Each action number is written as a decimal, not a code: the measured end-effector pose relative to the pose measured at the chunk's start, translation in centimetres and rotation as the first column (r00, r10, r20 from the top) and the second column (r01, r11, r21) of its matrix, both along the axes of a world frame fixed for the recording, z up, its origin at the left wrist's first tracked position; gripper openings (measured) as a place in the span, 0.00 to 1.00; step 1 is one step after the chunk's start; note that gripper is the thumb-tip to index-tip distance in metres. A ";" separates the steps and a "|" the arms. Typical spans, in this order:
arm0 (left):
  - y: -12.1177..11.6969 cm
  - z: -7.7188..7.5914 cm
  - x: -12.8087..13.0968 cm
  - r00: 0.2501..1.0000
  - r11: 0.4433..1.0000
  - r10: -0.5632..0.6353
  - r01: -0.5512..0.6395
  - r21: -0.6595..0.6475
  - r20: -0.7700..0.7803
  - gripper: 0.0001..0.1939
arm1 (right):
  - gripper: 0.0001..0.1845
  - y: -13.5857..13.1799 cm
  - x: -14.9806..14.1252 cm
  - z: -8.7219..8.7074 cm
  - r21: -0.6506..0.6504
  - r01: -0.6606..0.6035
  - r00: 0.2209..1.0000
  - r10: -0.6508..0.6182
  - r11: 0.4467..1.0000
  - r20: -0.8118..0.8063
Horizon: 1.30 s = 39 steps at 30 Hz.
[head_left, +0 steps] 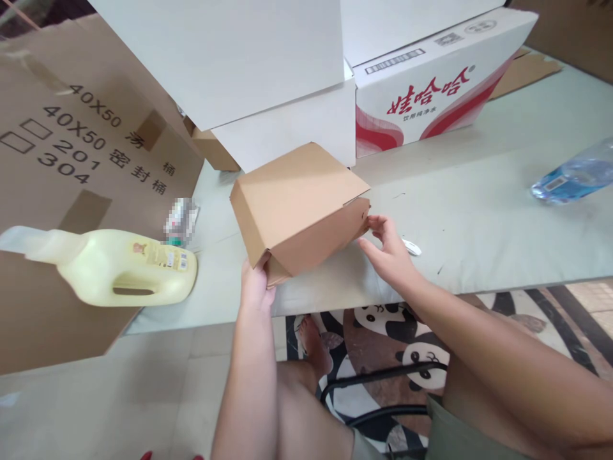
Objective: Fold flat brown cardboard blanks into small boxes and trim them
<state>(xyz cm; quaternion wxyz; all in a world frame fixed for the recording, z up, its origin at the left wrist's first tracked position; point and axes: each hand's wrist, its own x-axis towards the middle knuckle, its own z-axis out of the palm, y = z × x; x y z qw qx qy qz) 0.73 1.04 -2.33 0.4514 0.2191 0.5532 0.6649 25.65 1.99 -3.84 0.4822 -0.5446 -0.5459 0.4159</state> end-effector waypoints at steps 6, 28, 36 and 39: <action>-0.1 0.1 0.2 0.995 0.998 -0.057 0.054 -0.029 -0.088 0.22 | 0.15 0.5 0.1 1.0 -0.145 -0.061 0.998 0.063 0.988 0.006; -0.6 0.1 -0.1 0.979 0.994 -0.055 0.036 -0.101 -0.195 0.23 | 0.12 0.6 0.0 0.5 -0.165 -0.082 0.994 0.067 0.983 -0.090; -0.5 0.1 0.2 0.978 0.995 -0.068 0.053 -0.083 -0.196 0.22 | 0.10 0.7 -0.1 -0.5 -0.162 -0.098 0.992 0.084 0.982 -0.089; -0.5 0.1 0.3 0.982 0.994 -0.067 0.050 -0.100 -0.175 0.21 | 0.10 0.7 -0.1 -0.8 -0.185 -0.092 0.993 0.077 0.978 -0.091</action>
